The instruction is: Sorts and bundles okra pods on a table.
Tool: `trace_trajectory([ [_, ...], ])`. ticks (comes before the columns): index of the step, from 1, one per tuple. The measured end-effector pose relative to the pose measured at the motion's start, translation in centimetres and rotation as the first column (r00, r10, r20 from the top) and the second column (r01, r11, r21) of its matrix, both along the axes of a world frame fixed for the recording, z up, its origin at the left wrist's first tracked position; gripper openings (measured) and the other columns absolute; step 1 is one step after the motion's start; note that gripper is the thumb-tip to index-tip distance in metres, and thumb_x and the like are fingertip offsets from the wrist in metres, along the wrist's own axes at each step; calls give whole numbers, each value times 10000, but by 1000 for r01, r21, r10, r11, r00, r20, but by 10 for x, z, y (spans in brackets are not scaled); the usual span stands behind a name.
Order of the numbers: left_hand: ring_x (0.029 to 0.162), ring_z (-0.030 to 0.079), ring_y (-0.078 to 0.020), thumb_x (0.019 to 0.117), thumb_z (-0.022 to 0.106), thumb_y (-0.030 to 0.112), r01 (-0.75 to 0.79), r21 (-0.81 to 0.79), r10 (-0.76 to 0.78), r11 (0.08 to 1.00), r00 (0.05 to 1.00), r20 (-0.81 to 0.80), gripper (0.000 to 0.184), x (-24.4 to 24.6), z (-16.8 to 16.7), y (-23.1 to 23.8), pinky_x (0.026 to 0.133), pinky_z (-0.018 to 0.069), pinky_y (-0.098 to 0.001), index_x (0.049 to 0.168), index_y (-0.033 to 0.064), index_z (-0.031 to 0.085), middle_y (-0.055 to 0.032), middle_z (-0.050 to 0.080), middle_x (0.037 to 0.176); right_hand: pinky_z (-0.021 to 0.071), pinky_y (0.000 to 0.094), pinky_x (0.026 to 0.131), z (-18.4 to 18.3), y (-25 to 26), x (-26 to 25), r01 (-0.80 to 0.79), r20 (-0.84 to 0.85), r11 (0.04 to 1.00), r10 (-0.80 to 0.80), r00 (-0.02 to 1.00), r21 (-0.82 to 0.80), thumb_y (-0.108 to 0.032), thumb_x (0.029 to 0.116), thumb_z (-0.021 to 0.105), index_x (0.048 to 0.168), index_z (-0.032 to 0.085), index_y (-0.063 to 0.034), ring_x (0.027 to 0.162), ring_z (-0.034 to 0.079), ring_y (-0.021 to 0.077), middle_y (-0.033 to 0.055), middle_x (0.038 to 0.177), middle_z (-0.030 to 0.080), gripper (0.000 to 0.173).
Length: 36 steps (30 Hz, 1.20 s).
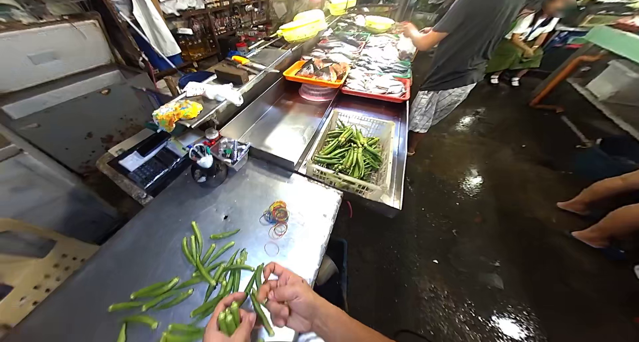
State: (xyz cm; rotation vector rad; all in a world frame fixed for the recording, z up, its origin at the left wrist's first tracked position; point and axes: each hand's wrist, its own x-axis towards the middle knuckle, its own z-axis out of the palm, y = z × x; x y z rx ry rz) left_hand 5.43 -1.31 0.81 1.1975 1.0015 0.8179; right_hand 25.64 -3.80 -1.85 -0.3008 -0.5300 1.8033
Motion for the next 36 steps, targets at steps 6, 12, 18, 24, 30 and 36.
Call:
trace_trajectory([
  [6, 935, 685, -100, 811, 852, 274, 42, 184, 28, 982, 931, -365, 681, 12, 17, -5, 839, 600, -304, 1386, 58, 558, -65, 697, 1134, 628, 375, 769, 17, -10, -2, 155, 322, 971, -207, 924, 180, -187, 886, 783, 1187, 491, -136, 904, 754, 257, 152, 1136, 740, 422],
  [12, 892, 641, -148, 645, 954, 402, 146, 206, -11, 968, 840, -543, 1250, -5, 17, 3, 814, 585, -360, 1607, 126, 204, -50, 632, 1033, 529, 492, 1056, 41, 5, 10, -8, 707, 842, -447, 548, 539, -431, 816, 841, 1347, 351, -142, 1228, 636, 283, 108, 1266, 673, 779],
  [18, 1094, 666, -221, 656, 910, 215, 325, 230, -87, 917, 728, -680, 1354, 1, 27, -4, 922, 591, -435, 1644, 236, -15, -164, 511, 1411, 410, 578, 1068, 51, 22, -15, -512, 929, 793, -370, 25, 330, -528, 760, 811, 1267, 484, -133, 1021, 641, 124, -32, 989, 666, 721],
  [24, 850, 677, -141, 664, 958, 280, 351, 113, -237, 930, 805, -544, 1391, -14, 13, -10, 775, 627, -339, 1644, 259, -29, -102, 531, 1291, 537, 382, 795, 40, 19, 7, -680, 1000, 733, 24, -12, -26, -373, 781, 870, 1128, 512, -86, 756, 647, 121, -1, 805, 652, 575],
  [30, 666, 625, -148, 621, 964, 141, -7, -122, 57, 992, 912, 405, 1331, -8, -10, -16, 582, 575, -294, 1616, 242, 86, -105, 626, 1133, 529, 474, 1072, 3, -14, 12, -236, 183, 936, 192, 964, 259, -169, 866, 784, 925, 613, -214, 769, 740, 115, -49, 720, 712, 186],
  [36, 627, 608, -151, 604, 994, 182, -240, -77, 245, 968, 819, 519, 1308, 14, -15, -15, 542, 561, -297, 1590, 271, 140, -97, 626, 1063, 342, 548, 1214, -2, -20, -22, 143, -169, 990, -143, 975, -12, -327, 989, 663, 1270, 645, -173, 1353, 563, 353, 148, 1377, 650, 321],
])
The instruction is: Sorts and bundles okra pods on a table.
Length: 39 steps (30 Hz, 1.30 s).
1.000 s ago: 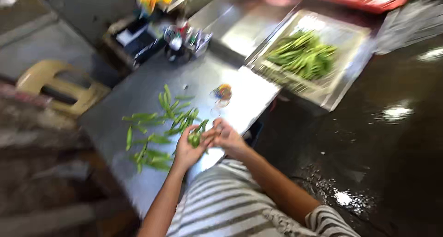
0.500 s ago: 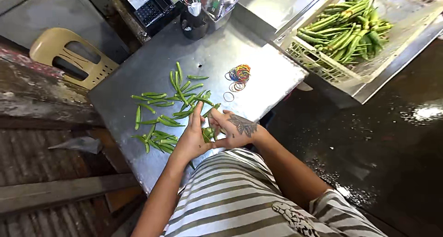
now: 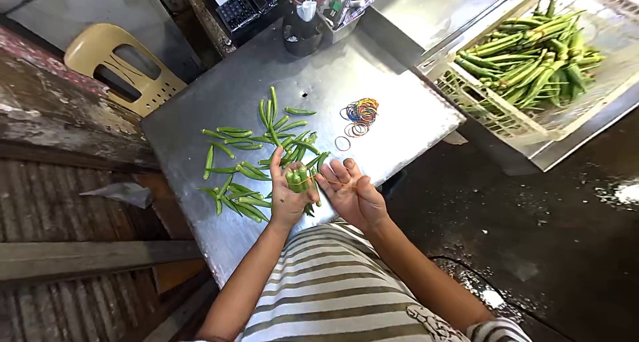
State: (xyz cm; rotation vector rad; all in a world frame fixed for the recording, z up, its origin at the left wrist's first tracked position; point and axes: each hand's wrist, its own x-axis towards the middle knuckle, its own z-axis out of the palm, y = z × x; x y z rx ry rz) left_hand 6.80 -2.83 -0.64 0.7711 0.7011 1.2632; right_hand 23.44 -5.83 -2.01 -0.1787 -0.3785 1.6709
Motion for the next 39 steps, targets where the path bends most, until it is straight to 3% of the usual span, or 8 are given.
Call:
trace_trajectory([
  [6, 878, 680, -162, 557, 1018, 281, 254, 248, 9, 935, 681, -732, 1439, -13, 14, 7, 743, 645, -345, 1627, 254, 55, -99, 507, 1327, 548, 461, 985, 19, 12, -8, -27, 660, 988, -81, 747, 152, -266, 858, 814, 1367, 353, -161, 1167, 664, 295, 142, 1277, 672, 695],
  [12, 1090, 661, -270, 676, 935, 300, 546, 168, 59, 821, 211, -976, 1299, -20, 25, 3, 855, 610, -461, 1653, 251, 80, -186, 399, 1492, 561, 331, 946, 22, 15, -9, -115, 916, 972, -149, 372, 205, -214, 787, 864, 1242, 540, -52, 1031, 652, 135, 66, 1095, 647, 582],
  [21, 1029, 657, -171, 595, 979, 414, 532, 58, -100, 845, 264, -959, 1392, -16, 21, 2, 862, 606, -382, 1640, 161, 94, -113, 522, 1406, 610, 307, 778, 19, 13, 14, -340, 902, 940, 159, 401, -15, -151, 964, 701, 1191, 645, -10, 879, 684, 122, 93, 1106, 670, 273],
  [25, 997, 680, -152, 594, 949, 570, 399, 169, -34, 901, 453, -891, 1408, -25, 16, 7, 805, 626, -333, 1630, 101, 117, -155, 496, 1425, 602, 347, 711, 19, 27, 81, 106, 890, 981, 100, 446, -163, -125, 986, 620, 1166, 664, -9, 724, 677, 147, 85, 908, 716, 218],
  [28, 924, 701, -146, 671, 921, 506, 317, 119, -45, 941, 465, -884, 1304, -37, 16, 13, 747, 631, -313, 1618, 71, 137, -137, 557, 1345, 633, 412, 741, 24, 41, 153, 609, 899, 790, -217, 380, -66, -56, 955, 661, 1138, 670, -21, 754, 709, 195, 104, 954, 730, 187],
  [31, 813, 712, -127, 730, 905, 414, 295, -11, -147, 956, 444, -884, 1194, -42, 16, 17, 697, 636, -289, 1611, 91, 166, -101, 602, 1292, 637, 451, 855, 38, 64, 221, 819, 858, 560, -475, 196, 122, -113, 901, 776, 1496, 325, -63, 1021, 713, 266, 153, 1283, 614, 748],
  [34, 791, 717, -118, 789, 866, 349, 323, -61, -204, 945, 432, -879, 1032, -39, 15, 11, 689, 636, -279, 1578, 66, 264, -96, 619, 1293, 595, 421, 985, 31, 70, 244, 836, 947, 492, -305, -97, 244, -239, 726, 930, 1615, 16, -28, 1254, 617, 312, 260, 1572, 340, 1293],
  [39, 640, 656, -100, 907, 726, 200, 270, 19, -145, 963, 573, -806, 275, -33, 3, -1, 570, 584, -267, 1153, 83, 688, 10, 707, 870, 616, 439, 824, -31, 44, 154, 587, 990, 799, -67, -126, 129, -196, 859, 818, 1329, 576, -22, 923, 718, 241, 149, 1125, 709, 557],
])
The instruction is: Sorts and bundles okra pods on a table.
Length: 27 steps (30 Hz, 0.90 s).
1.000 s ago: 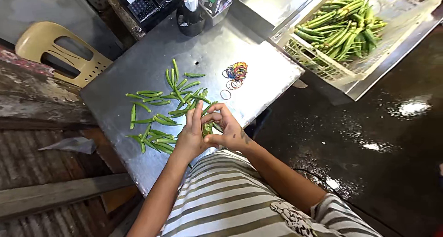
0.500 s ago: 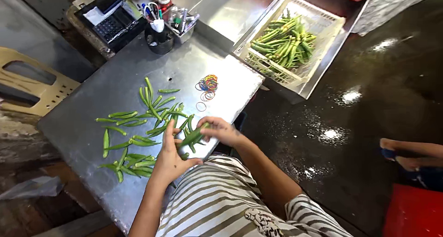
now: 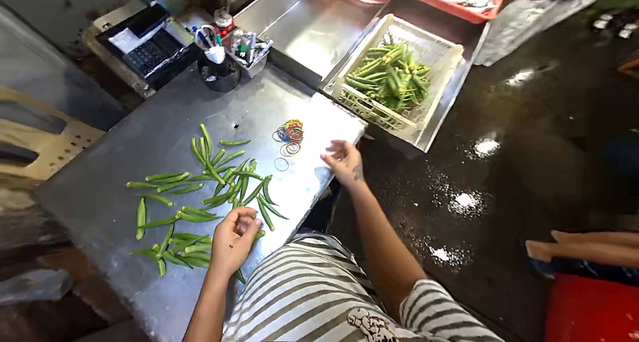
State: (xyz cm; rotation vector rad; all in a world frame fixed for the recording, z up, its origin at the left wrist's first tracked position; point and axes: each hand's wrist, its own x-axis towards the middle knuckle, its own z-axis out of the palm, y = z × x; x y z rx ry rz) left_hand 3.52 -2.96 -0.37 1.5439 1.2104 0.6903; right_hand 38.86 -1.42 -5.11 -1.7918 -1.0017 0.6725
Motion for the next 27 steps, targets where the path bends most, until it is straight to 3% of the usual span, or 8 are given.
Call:
trace_trajectory([
  [2, 523, 584, -81, 931, 707, 178, -50, -17, 51, 999, 997, 56, 91, -1, -3, -7, 492, 535, -242, 965, 94, 707, 43, 613, 669, 612, 375, 792, -25, -1, -37, -225, -55, 970, 221, 974, -91, -215, 895, 773, 1166, 680, -22, 828, 723, 171, 94, 960, 749, 345],
  [6, 481, 410, -22, 935, 727, 282, -138, 5, 138, 990, 990, -13, 202, -15, -4, -13, 469, 350, -194, 820, 134, 649, 99, 462, 575, 585, 354, 739, -24, 9, -78, -430, 41, 891, 440, 897, -142, -266, 956, 709, 1059, 726, -60, 736, 682, 123, 48, 848, 729, 231],
  [10, 546, 435, -23, 904, 747, 347, -239, 59, 245, 969, 959, -143, 258, -36, -9, -9, 517, 382, -188, 990, 111, 688, 88, 483, 655, 556, 415, 722, -24, 26, -106, -545, 239, 816, 578, 780, -194, -259, 937, 726, 1141, 711, -80, 791, 640, 216, 92, 946, 686, 271],
  [14, 894, 592, -138, 918, 696, 444, -228, 92, 246, 969, 899, -363, 358, -53, -9, -11, 812, 504, -341, 1072, 121, 704, -16, 646, 970, 563, 533, 864, -23, 29, -129, -492, 316, 804, 587, 746, -333, -258, 942, 697, 1283, 651, -112, 1033, 657, 342, 176, 1159, 641, 374],
  [18, 871, 614, -155, 944, 692, 405, -277, 72, 278, 958, 841, -465, 348, -66, -13, -31, 780, 530, -333, 1088, 89, 708, -67, 650, 996, 551, 514, 859, -16, 42, -142, -495, 392, 849, 526, 755, -185, -249, 989, 643, 1191, 698, -91, 1018, 633, 349, 191, 1116, 626, 263],
  [23, 842, 642, -221, 963, 657, 437, -299, -34, 223, 954, 778, -587, 416, -70, -30, -63, 793, 559, -428, 1156, 69, 669, -88, 660, 955, 512, 582, 914, -7, 82, -162, -582, 546, 767, 620, 563, -271, -408, 897, 745, 1262, 660, -101, 1133, 604, 412, 199, 1187, 644, 485],
  [25, 870, 660, -245, 947, 654, 513, -318, -104, 184, 942, 752, -633, 505, -64, -29, -69, 812, 565, -474, 1193, 72, 656, -83, 671, 948, 519, 566, 837, -4, 85, -170, -601, 632, 766, 585, 508, -226, -384, 891, 742, 1062, 709, -91, 1046, 621, 395, 177, 1054, 653, 340],
  [27, 901, 676, -260, 899, 672, 612, -366, -170, 166, 915, 725, -668, 611, -59, -29, -75, 825, 567, -507, 1194, 77, 658, -85, 683, 973, 524, 583, 809, 6, 76, -181, -571, 633, 755, 621, 463, -323, -437, 943, 676, 856, 717, -77, 994, 666, 383, 168, 937, 698, 373],
])
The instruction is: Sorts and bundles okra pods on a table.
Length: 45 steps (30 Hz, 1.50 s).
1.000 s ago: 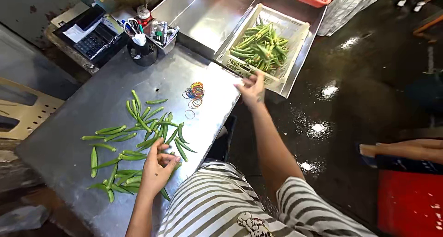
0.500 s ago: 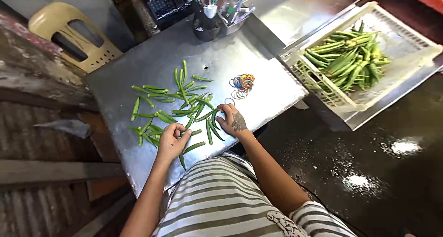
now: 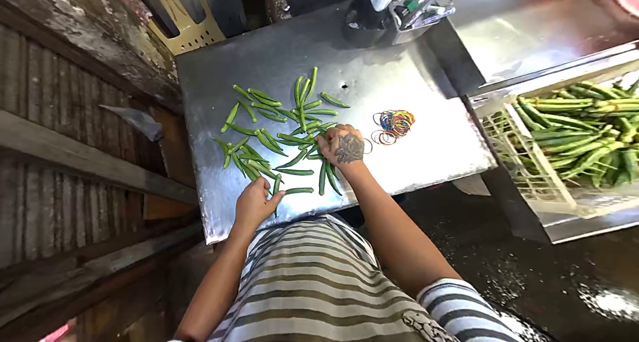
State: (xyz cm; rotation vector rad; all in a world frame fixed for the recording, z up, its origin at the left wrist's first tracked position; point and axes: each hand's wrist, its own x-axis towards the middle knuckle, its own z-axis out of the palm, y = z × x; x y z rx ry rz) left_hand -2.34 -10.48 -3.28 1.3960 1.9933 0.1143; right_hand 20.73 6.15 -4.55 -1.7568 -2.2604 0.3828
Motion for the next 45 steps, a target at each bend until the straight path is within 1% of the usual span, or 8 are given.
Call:
trace_trajectory([
  [11, 1030, 665, -248, 932, 632, 381, 8, 63, -1, 998, 994, -110, 384, 12, -18, -14, 897, 564, -460, 1247, 171, 699, -102, 664, 1149, 509, 649, 830, 4, 17, -16, 433, 128, 760, -428, 895, -486, -572, 823, 689, 1020, 714, -59, 1068, 673, 398, 217, 1078, 707, 550],
  [19, 1139, 629, -274, 979, 527, 226, -168, 331, 111, 928, 977, 184, 360, 12, -9, -6, 999, 523, -457, 1244, 10, 639, -169, 652, 1201, 492, 643, 760, 32, 25, 21, 353, -275, 720, -598, 753, -598, -501, 809, 767, 897, 721, -27, 877, 643, 367, 200, 923, 681, 484],
  [21, 980, 667, -204, 984, 485, 120, -395, 212, 229, 894, 809, 541, 331, 13, -2, 2, 879, 567, -383, 1255, -48, 573, -154, 656, 1130, 476, 549, 647, 49, 1, 14, 267, -369, 765, -545, 753, -586, -410, 851, 749, 850, 689, -45, 712, 588, 275, 132, 792, 636, 369],
  [25, 866, 683, -287, 1086, 274, 172, -526, -381, 408, 761, -69, 910, 300, 19, 3, 10, 829, 592, -518, 1267, 40, 473, -114, 636, 979, 546, 478, 675, 71, -55, -34, -149, -434, 791, -159, 887, -593, -267, 840, 730, 891, 732, -58, 693, 645, 196, 65, 754, 677, 215],
  [33, 529, 502, -74, 1081, 407, 202, -521, -437, 356, 734, -253, 900, 145, -22, -16, -1, 487, 472, -218, 1067, 114, 521, 9, 537, 751, 501, 403, 651, 52, -51, -38, -197, -354, 853, 15, 935, -484, -439, 864, 760, 1018, 722, -93, 648, 558, 128, -10, 714, 593, 380],
  [37, 704, 620, -139, 954, 518, 149, -652, -235, 190, 721, -140, 972, 124, -81, -18, -3, 684, 564, -346, 1039, 192, 598, 10, 626, 824, 530, 432, 676, 44, -59, -53, -214, -284, 834, 73, 956, -508, -398, 901, 749, 1007, 708, -80, 689, 607, 176, 37, 759, 630, 338],
  [41, 529, 518, -98, 970, 664, 108, -749, 46, 286, 661, 308, 907, 163, -119, -17, 12, 555, 525, -295, 903, 164, 526, 38, 521, 639, 564, 555, 843, 23, -81, -103, -389, -222, 756, 320, 921, -526, -437, 942, 674, 1067, 736, -65, 916, 696, 301, 126, 969, 720, 397],
  [45, 783, 678, -187, 931, 743, 224, -46, 327, -55, 944, 954, 294, 173, -121, -13, 18, 727, 589, -445, 1066, 117, 723, -56, 706, 903, 553, 576, 885, 14, -89, -135, -407, -101, 717, 429, 898, -566, -481, 973, 609, 1204, 695, -96, 1017, 699, 327, 135, 1067, 726, 456],
])
